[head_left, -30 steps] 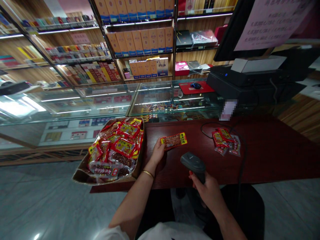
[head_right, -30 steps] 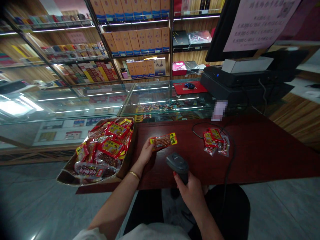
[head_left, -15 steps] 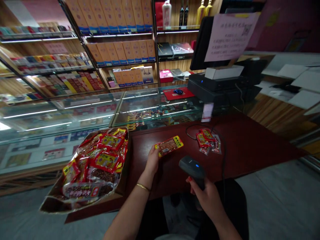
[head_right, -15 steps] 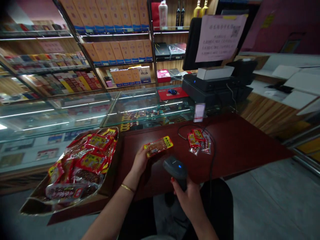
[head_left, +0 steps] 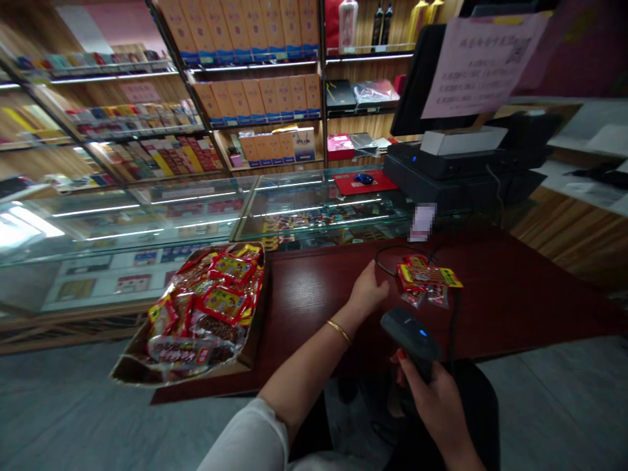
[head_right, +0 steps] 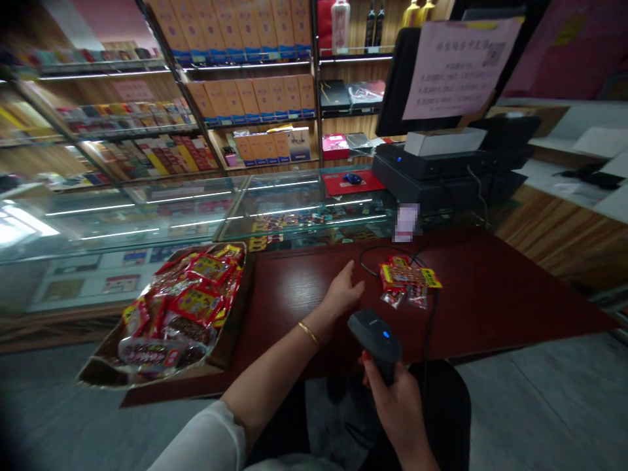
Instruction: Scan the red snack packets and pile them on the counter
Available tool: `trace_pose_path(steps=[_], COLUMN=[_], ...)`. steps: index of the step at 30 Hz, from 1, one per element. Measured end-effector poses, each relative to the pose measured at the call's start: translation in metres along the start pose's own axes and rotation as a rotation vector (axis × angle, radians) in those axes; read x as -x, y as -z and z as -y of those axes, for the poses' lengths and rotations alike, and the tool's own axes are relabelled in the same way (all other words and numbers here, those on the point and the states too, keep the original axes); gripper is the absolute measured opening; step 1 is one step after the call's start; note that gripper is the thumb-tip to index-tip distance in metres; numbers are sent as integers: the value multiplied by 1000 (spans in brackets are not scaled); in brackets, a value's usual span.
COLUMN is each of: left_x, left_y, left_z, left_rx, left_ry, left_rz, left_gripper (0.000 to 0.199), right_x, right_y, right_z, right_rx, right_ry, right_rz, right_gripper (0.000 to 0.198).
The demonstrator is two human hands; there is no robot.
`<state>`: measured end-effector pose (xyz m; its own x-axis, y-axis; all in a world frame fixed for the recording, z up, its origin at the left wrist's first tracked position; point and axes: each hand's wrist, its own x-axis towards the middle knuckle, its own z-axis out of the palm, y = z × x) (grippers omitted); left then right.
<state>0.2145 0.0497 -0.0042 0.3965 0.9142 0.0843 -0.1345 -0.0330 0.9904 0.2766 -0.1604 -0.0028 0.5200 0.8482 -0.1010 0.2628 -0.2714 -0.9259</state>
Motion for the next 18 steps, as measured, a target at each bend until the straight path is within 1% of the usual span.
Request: trace_pose_path(steps=[1, 3, 4, 5, 7, 8, 9, 10, 11, 12, 13, 14, 16, 18], left_x=[16, 54, 74, 93, 128, 142, 154, 163, 169, 173, 175, 176, 174, 169], left_y=[19, 67, 93, 120, 175, 201, 224, 243, 258, 268, 273, 274, 268, 259], left_z=[-11, -39, -55, -72, -103, -115, -123, -128, -130, -129, -127, -123, -116, -113], left_rx=[-143, -434, -561, -700, -984, -1119, -1240, -1333, -1401, -1447, -1478, -1500, -1533, -1551], left_ry=[-78, -225, -269, -282, -243, -201, -147, -82, -14, 52, 110, 158, 221, 261], left_rz=[-40, -97, -135, -214, -420, -493, -527, -521, -505, -487, -488, -515, -604, -671], left_gripper=[49, 37, 34, 32, 32, 34, 37, 43, 51, 60, 70, 79, 91, 93], right_x=[-1, -3, -5, -7, -10, -11, -11, -11, -11, -10, -9, -8, -6, -5], right_y=[-2, -9, -13, -18, -28, -33, -37, -40, -43, -45, -46, -47, -47, -46], right_z=[-4, -11, -13, -15, -13, -11, -9, -6, -3, -1, 1, 2, 3, 4], right_rx=[11, 53, 70, 77, 64, 55, 48, 48, 52, 58, 61, 62, 60, 55], right_ry=[-1, 12, 21, 31, 52, 60, 64, 64, 63, 64, 70, 79, 101, 111], right_rz=[21, 56, 73, 89, 125, 141, 153, 160, 163, 161, 160, 161, 173, 181], right_gripper=[55, 54, 53, 53, 53, 54, 55, 56, 57, 59, 60, 60, 60, 58])
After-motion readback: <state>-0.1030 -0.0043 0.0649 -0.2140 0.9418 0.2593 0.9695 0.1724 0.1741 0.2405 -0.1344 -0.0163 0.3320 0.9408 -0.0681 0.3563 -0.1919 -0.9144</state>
